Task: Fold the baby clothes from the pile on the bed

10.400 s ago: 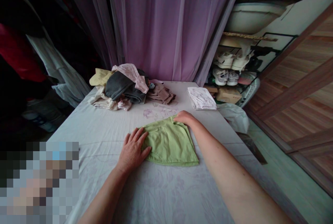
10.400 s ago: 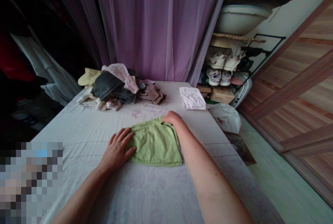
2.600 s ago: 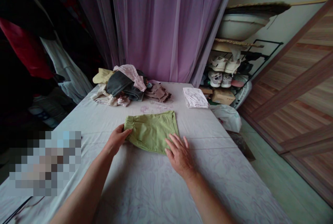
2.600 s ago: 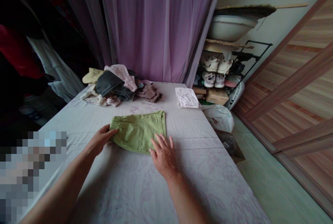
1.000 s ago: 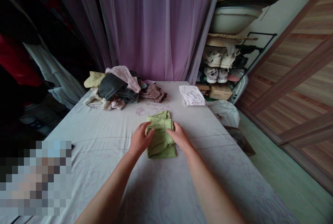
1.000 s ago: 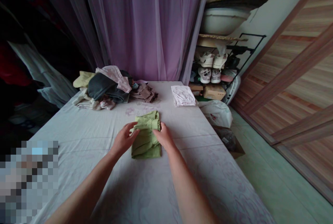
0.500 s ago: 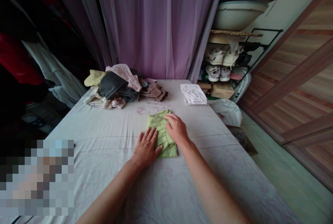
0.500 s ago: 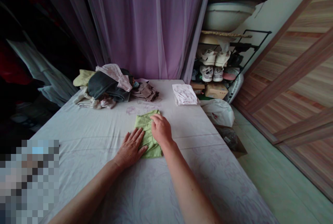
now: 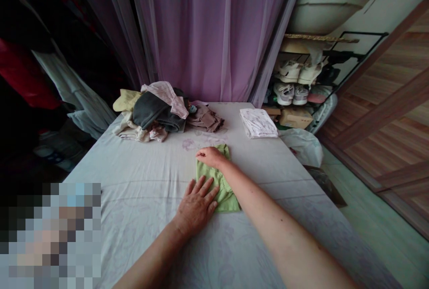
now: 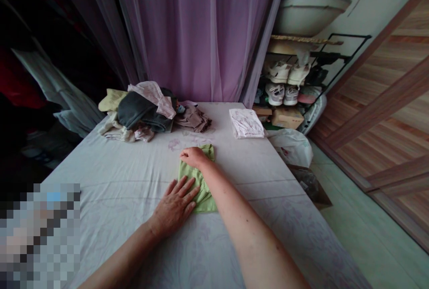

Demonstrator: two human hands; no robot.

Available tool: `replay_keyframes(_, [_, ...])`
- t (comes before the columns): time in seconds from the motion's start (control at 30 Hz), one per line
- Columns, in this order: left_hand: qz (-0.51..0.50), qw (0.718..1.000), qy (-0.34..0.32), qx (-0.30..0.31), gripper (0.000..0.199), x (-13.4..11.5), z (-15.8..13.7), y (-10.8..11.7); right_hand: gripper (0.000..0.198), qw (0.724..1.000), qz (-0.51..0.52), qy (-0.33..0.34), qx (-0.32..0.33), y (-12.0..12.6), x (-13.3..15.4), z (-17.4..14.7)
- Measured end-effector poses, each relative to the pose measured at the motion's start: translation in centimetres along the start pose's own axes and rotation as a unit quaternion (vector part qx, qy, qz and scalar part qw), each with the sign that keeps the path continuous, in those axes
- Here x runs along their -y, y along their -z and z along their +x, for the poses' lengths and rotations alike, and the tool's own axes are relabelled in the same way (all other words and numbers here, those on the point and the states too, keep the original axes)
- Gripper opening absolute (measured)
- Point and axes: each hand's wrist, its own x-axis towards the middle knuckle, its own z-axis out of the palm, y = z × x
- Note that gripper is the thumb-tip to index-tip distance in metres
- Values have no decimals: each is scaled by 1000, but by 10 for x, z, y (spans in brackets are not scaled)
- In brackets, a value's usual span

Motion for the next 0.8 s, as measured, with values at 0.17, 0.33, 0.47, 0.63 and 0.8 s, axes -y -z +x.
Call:
replay_keyframes(0.17, [-24, 999, -27, 7, 48, 0, -2, -3, 11, 1000, -11, 2, -25, -7, -5, 7])
replay_keyframes(0.33, [-46, 998, -37, -22, 54, 1, -6, -7, 14, 999, 17, -6, -45, -7, -6, 13])
replay_keyframes(0.47, [-77, 992, -34, -95, 68, 4, -10, -9, 24, 998, 62, -10, -20, 9, -7, 2])
replay_keyframes(0.63, [-126, 977, -7, -174, 45, 11, -11, -11, 27, 992, 87, -24, -91, 39, -18, -52])
replay_keyframes(0.8, [-87, 948, 205, -226, 34, 15, -5, -7, 29, 954, -33, -167, -246, 35, -32, -116])
